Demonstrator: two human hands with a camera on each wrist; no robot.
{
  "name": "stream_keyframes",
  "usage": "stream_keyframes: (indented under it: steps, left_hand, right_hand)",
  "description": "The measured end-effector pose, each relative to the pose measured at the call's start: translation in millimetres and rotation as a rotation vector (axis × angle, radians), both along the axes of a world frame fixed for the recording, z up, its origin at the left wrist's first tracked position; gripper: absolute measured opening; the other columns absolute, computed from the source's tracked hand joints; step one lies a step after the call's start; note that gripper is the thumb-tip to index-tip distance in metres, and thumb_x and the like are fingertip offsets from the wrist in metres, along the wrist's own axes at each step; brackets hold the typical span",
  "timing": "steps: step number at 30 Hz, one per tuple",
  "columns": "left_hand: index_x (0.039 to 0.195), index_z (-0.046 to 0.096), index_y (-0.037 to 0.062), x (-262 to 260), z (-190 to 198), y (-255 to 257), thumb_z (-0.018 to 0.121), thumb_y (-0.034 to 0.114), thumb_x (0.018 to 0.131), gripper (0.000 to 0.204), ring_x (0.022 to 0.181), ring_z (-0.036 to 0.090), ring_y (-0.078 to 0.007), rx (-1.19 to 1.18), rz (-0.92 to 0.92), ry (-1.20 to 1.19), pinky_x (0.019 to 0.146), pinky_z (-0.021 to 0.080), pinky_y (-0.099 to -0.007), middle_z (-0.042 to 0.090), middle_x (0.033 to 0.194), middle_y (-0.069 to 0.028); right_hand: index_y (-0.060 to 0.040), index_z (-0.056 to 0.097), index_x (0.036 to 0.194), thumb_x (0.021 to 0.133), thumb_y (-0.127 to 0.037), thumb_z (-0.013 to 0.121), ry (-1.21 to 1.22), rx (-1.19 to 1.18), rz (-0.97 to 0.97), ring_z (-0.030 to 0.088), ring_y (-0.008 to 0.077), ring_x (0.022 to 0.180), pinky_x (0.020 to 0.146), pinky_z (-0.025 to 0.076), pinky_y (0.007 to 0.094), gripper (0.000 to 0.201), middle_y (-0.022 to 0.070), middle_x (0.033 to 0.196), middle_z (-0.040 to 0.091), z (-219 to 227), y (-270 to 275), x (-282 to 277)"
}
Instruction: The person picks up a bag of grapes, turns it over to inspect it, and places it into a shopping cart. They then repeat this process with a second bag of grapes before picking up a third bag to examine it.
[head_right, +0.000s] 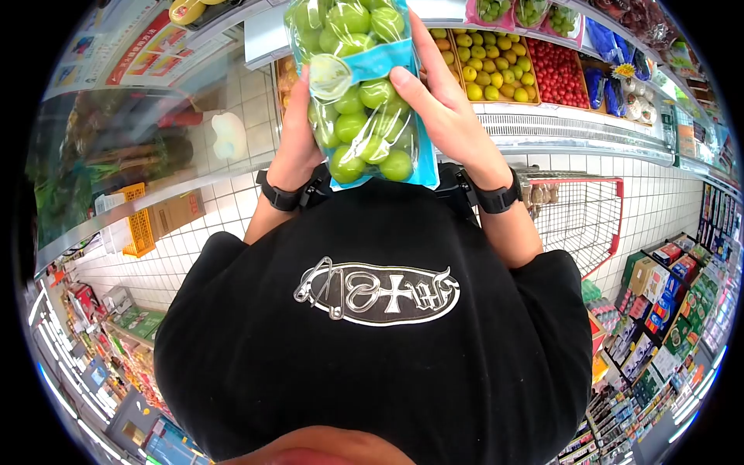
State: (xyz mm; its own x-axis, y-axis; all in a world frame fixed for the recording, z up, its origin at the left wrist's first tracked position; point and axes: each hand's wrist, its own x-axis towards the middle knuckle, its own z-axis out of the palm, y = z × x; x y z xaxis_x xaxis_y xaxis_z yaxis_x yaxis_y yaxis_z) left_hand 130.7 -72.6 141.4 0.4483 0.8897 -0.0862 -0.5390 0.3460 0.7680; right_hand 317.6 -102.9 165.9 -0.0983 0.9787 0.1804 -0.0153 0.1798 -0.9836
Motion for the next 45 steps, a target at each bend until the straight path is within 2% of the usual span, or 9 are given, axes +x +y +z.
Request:
stream_keyframes:
  steps: [5,9,12,22,26,28,29,32,45]
  left_hand:
    - [0.143,0.041,0.0028,0,9,-1,0.031,0.057,0.103,0.068,0.119,0.060,-0.0264,-0.047,-0.029,-0.010,0.100,0.051,-0.0390,0.056,0.136,-0.0159]
    - [0.142,0.040,0.0008,-1,9,-3,0.029,0.056,0.104,0.068,0.121,0.059,-0.0259,-0.122,-0.060,-0.066,0.102,0.050,-0.0392,0.054,0.137,-0.0166]
    - [0.144,0.040,0.0030,-2,6,-4,0.029,0.058,0.103,0.070,0.118,0.060,-0.0269,-0.101,-0.036,-0.008,0.099,0.051,-0.0392,0.055,0.136,-0.0168]
    - [0.140,0.044,0.0026,-2,-3,-12,0.028,0.051,0.106,0.061,0.116,0.061,-0.0257,-0.102,-0.017,0.027,0.099,0.051,-0.0406,0.058,0.132,-0.0152]
    - [0.142,0.038,0.0033,6,-9,-12,0.053,0.039,0.100,0.056,0.120,0.057,-0.0214,0.097,0.040,0.071,0.102,0.048,-0.0372,0.055,0.134,-0.0126]
    - [0.142,0.037,0.0039,12,-6,-14,0.067,0.032,0.094,0.063,0.121,0.055,-0.0205,0.313,0.088,0.208,0.103,0.046,-0.0358,0.054,0.133,-0.0111]
    - [0.146,0.029,0.0042,11,-3,-12,0.081,0.017,0.081,0.084,0.122,0.053,-0.0206,0.249,0.064,0.217,0.102,0.047,-0.0348,0.052,0.133,-0.0115]
    - [0.141,0.038,0.0041,14,-2,-17,0.073,0.019,0.087,0.066,0.119,0.054,-0.0196,0.274,0.072,0.266,0.101,0.045,-0.0359,0.054,0.129,-0.0108]
    - [0.140,0.040,0.0018,15,0,-21,0.064,0.016,0.089,0.058,0.114,0.056,-0.0178,0.254,0.107,0.263,0.100,0.044,-0.0327,0.057,0.125,-0.0108]
  right_hand:
    - [-0.0065,0.018,0.157,0.103,-0.016,0.050,0.029,0.051,0.085,0.049,0.0167,0.127,0.106,0.040,0.0312,0.063,0.0116,0.147,0.044,-1,-1,1]
    - [-0.0035,0.023,0.155,0.100,-0.019,0.056,0.008,0.024,0.031,0.049,0.0205,0.129,0.107,0.039,0.0329,0.066,0.0158,0.147,0.044,-4,-2,5]
    - [-0.0033,0.028,0.154,0.104,-0.016,0.045,0.082,-0.053,-0.023,0.037,0.0164,0.139,0.114,0.030,0.0302,0.054,0.0104,0.154,0.038,-9,-5,4]
    - [-0.0042,0.031,0.153,0.106,-0.021,0.044,0.296,-0.228,-0.045,0.053,0.0107,0.121,0.100,0.044,0.0281,0.051,0.0063,0.142,0.051,-7,-13,19]
    - [-0.0036,0.026,0.153,0.098,-0.024,0.060,-0.192,-0.004,-0.101,0.048,0.0170,0.127,0.105,0.039,0.0345,0.068,0.0130,0.141,0.047,-2,-18,6]
    - [-0.0024,0.020,0.152,0.092,-0.020,0.068,-0.093,-0.112,-0.071,0.043,0.0222,0.131,0.110,0.034,0.0360,0.079,0.0172,0.142,0.044,9,-15,5]
    - [-0.0014,0.020,0.150,0.089,-0.019,0.071,-0.062,-0.149,-0.093,0.042,0.0221,0.130,0.110,0.033,0.0350,0.081,0.0168,0.140,0.044,20,-14,3]
    - [0.0001,0.021,0.148,0.087,-0.015,0.072,-0.012,-0.128,-0.125,0.042,0.0215,0.128,0.109,0.033,0.0337,0.081,0.0158,0.137,0.044,11,-13,5]
    - [-0.0002,0.020,0.150,0.092,-0.010,0.061,-0.033,-0.147,-0.143,0.037,0.0200,0.130,0.110,0.030,0.0319,0.072,0.0133,0.143,0.039,12,-21,7]
